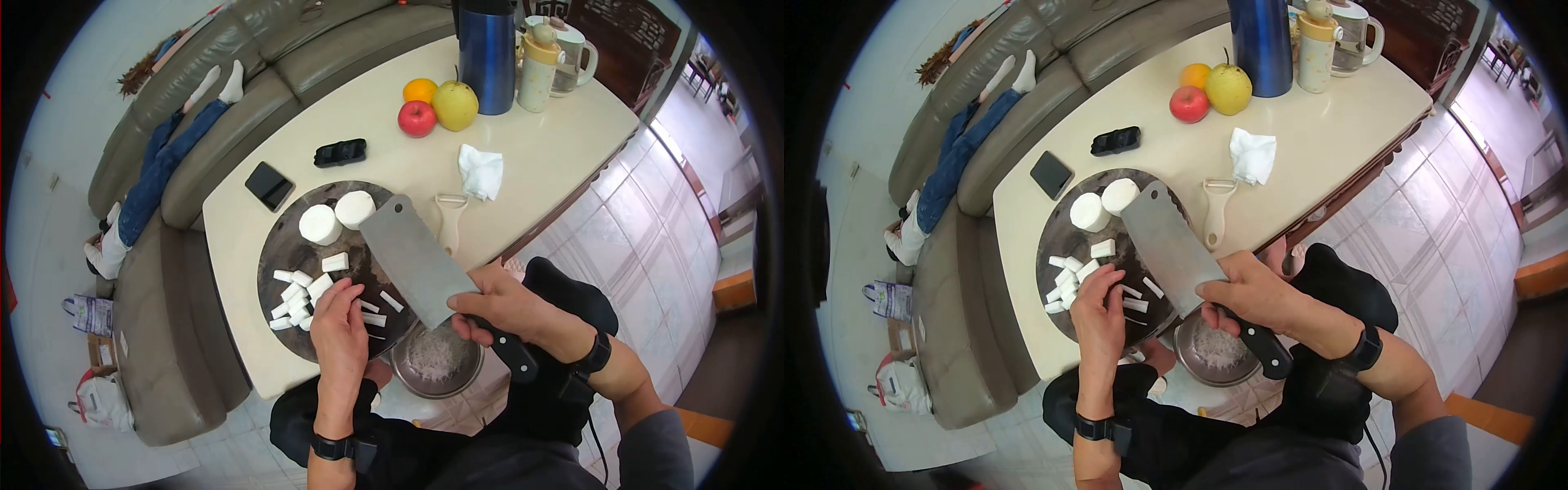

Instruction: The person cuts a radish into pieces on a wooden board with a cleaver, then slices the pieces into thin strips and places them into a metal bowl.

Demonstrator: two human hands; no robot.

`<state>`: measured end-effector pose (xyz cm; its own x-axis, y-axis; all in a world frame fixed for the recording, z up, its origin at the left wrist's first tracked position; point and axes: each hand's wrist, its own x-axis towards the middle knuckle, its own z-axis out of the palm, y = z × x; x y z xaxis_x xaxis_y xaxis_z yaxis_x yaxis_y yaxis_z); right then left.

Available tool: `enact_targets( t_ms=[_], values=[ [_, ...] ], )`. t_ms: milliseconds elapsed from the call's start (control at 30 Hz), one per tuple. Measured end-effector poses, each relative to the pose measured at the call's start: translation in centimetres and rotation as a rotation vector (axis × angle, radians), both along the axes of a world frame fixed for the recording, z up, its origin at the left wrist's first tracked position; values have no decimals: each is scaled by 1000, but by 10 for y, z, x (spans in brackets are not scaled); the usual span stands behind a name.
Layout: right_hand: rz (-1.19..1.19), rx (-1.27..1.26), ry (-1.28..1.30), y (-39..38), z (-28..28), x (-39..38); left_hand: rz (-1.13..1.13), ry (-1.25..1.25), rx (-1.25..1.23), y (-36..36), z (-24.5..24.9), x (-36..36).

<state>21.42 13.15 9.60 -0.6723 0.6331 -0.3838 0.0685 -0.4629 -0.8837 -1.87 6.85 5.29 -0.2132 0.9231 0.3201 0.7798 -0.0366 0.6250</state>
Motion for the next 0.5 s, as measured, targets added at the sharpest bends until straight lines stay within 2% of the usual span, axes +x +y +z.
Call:
enact_targets(
  t_ms=[100, 167, 300, 367, 500],
  values=[
    [-22, 14, -23, -1, 1, 3, 15, 116, 54, -6, 15, 11],
    [-42, 4, -26, -1, 4, 3, -64, 100, -36, -15, 21, 12],
    [-66, 22, -66, -1, 8, 3, -134, 156, -68, -21, 20, 18],
    [-69, 21, -59, -2, 7, 2, -152, 336, -62, -18, 19, 20],
    [-61, 30, -61, -3, 3, 2, -149, 333, -114, -22, 1, 15]
  ],
)
